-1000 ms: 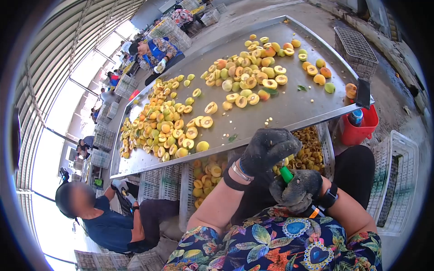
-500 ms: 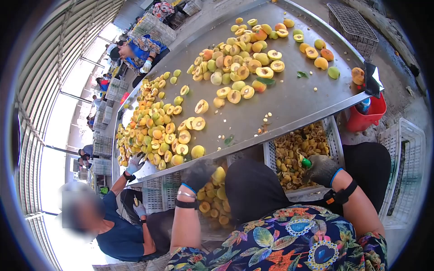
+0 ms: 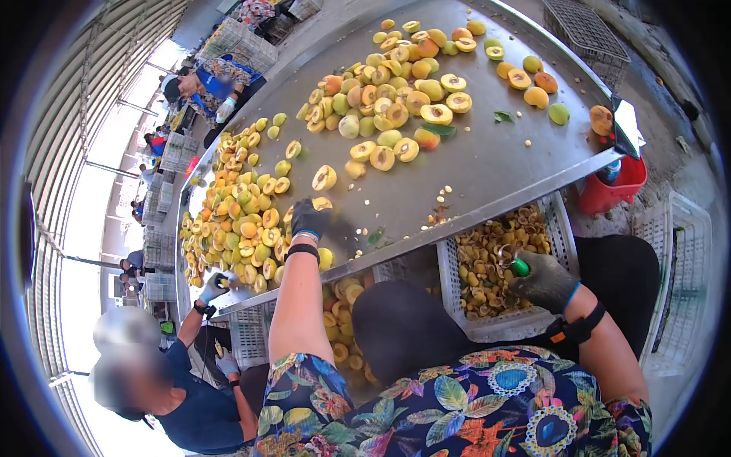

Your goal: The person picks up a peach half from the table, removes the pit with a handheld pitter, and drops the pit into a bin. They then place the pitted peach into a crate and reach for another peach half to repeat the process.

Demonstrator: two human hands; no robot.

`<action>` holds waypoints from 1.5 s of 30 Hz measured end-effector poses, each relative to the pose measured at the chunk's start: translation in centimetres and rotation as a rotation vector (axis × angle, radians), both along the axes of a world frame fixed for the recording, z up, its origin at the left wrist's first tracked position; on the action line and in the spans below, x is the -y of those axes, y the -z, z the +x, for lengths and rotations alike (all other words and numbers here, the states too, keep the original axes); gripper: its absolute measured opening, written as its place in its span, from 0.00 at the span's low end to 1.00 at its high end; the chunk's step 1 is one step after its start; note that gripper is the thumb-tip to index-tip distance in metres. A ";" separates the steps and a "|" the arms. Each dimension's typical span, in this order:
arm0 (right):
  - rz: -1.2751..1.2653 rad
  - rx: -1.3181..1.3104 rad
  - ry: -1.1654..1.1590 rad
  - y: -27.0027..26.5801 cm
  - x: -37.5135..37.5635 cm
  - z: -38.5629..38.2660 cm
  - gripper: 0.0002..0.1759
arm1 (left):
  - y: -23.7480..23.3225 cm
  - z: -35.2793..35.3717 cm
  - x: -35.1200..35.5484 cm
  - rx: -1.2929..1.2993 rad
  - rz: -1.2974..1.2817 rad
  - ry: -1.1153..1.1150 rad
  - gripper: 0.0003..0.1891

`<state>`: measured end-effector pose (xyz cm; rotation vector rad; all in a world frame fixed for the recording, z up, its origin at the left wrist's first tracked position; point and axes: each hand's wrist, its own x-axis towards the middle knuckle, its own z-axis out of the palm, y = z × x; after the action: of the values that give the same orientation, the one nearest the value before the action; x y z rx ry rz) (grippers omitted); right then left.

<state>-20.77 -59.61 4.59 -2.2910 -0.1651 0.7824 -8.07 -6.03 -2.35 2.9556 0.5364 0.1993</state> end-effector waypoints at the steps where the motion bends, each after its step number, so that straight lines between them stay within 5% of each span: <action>1: -0.140 0.034 -0.034 0.8 -0.1 -0.2 0.20 | 0.2 0.2 0.3 -0.022 -0.015 -0.023 0.29; 2: -0.283 0.069 -0.077 1.8 -0.3 -0.4 0.21 | -0.3 0.3 0.9 -0.042 -0.033 -0.052 0.30; 4: -0.016 0.025 0.047 2.3 -0.1 -0.9 0.22 | -1.5 0.2 1.4 -0.139 -0.212 -0.092 0.25; 6: 0.354 -0.182 0.277 -1.1 -2.0 -0.7 0.22 | -0.3 -1.2 -0.1 0.025 0.051 0.255 0.20; 8: 0.237 -0.131 0.203 -2.3 -2.1 -0.8 0.21 | -5.4 -3.6 3.1 0.176 -1.095 -0.170 0.14; 10: 0.192 0.023 0.092 -2.0 -2.1 -1.1 0.20 | -9.7 -6.7 6.3 0.367 -1.520 -0.095 0.15; 12: 0.256 0.039 0.041 -3.9 -3.7 -1.7 0.19 | -13.6 -10.7 9.3 0.363 -1.481 0.075 0.11; 13: 0.291 0.052 0.021 -5.2 -4.9 -2.0 0.18 | -12.9 -12.5 10.3 0.493 -0.830 0.347 0.12; 14: 0.341 0.053 -0.030 -7.8 -5.8 -2.5 0.18 | -15.3 -14.9 15.1 0.734 -0.473 0.553 0.16; 15: 0.382 0.039 -0.076 -10.1 -7.0 -3.0 0.18 | -14.6 -16.2 16.2 0.740 -0.407 0.592 0.22; 18: 0.423 0.097 -0.167 -11.6 -8.6 -4.4 0.17 | -13.4 -18.2 22.7 0.712 -0.955 0.313 0.19; 24: 0.462 0.253 -0.142 -11.0 -7.9 -7.0 0.16 | -16.0 -21.5 29.3 0.684 -0.851 0.408 0.20; 30: 0.561 0.229 -0.114 -13.0 -6.4 -8.8 0.15 | -18.5 -23.3 31.8 0.623 -1.527 0.180 0.19; 36: 0.518 0.257 -0.221 -10.3 -6.7 -9.7 0.19 | -18.1 -23.5 31.6 0.680 -1.385 0.200 0.19; 41: 0.425 0.202 -0.134 -14.6 -6.1 -10.0 0.19 | -18.9 -24.3 31.6 0.665 -1.437 0.218 0.20; 45: 0.406 0.251 -0.189 -13.2 -6.5 -9.8 0.19 | -18.8 -24.6 31.3 0.656 -1.461 0.206 0.19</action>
<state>-30.55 -53.07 17.79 -1.9928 -0.6062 0.4942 -32.67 -37.33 16.45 1.3840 0.1236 0.4618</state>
